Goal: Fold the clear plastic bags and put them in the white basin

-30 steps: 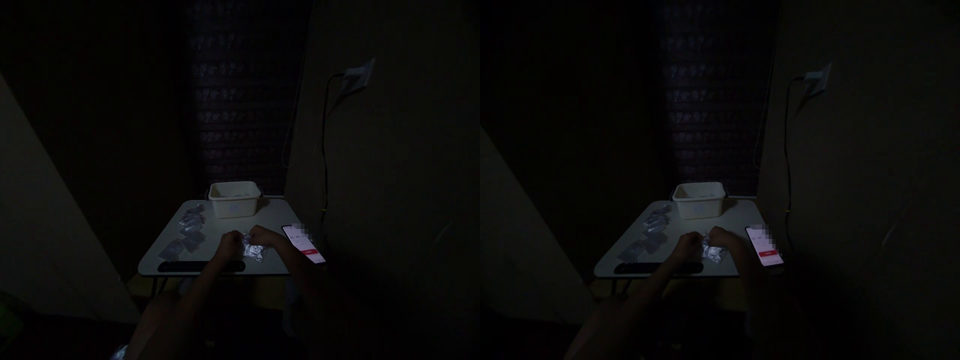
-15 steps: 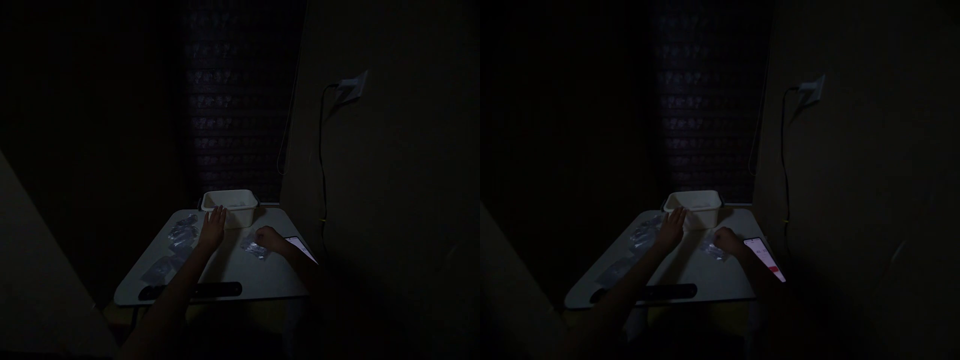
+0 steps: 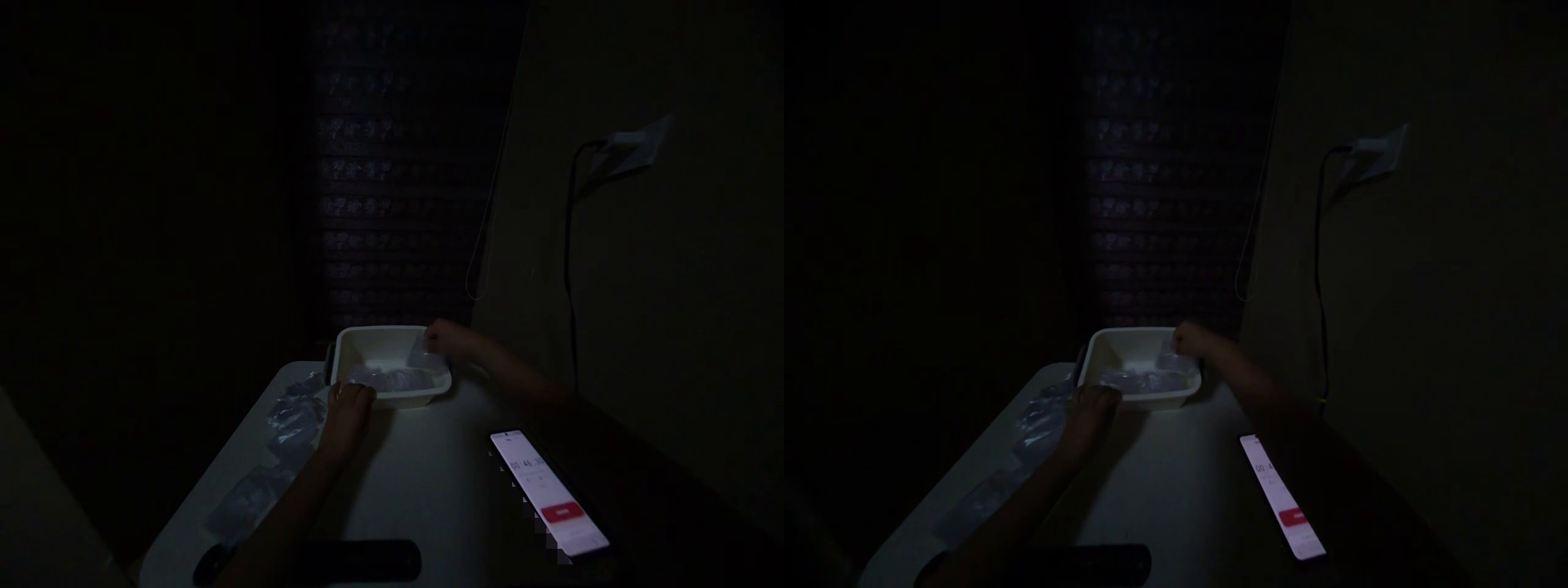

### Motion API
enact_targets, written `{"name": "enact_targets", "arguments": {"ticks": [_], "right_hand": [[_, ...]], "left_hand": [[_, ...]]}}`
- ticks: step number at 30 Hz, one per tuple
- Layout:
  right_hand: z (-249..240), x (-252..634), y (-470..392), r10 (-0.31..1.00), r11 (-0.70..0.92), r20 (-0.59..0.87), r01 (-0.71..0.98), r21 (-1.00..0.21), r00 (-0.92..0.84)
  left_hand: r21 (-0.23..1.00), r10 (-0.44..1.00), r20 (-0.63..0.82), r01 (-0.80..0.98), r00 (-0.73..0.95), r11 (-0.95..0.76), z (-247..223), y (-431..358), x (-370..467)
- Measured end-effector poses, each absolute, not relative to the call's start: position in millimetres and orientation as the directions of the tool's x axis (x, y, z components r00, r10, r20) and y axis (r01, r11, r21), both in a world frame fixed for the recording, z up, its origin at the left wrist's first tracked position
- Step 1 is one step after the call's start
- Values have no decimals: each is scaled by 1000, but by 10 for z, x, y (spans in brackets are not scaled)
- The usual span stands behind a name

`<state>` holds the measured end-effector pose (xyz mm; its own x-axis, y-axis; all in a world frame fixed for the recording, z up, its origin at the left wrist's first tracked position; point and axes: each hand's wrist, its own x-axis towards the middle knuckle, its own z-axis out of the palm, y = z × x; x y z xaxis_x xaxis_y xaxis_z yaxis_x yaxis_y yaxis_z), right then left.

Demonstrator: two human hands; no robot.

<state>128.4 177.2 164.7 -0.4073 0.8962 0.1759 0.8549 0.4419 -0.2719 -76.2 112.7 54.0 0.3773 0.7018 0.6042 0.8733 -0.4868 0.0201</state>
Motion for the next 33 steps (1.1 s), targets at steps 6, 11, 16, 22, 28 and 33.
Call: {"name": "enact_targets", "arguments": {"ticks": [6,11,16,22,28,33], "right_hand": [[1447,1045,1851,853,521,0,853,24,-521],[1277,1010,1842,875,483,-33,875,7,-483],[1166,1027,1830,874,482,-45,874,-58,-484],[1111,1079,1939,899,422,170,902,-96,-403],[1179,1180,1973,879,395,345,908,-140,-329],[1133,1198,1820,878,352,398,923,-155,-268]], "left_hand": [[25,668,640,858,381,-513,468,1129,-819],[20,608,683,821,405,-570,467,1125,-835],[20,588,707,820,393,-572,450,1118,-825],[26,596,703,823,389,-567,437,1114,-820],[17,617,685,838,388,-546,436,1142,-819],[20,635,696,875,336,-484,435,1207,-767]]}}
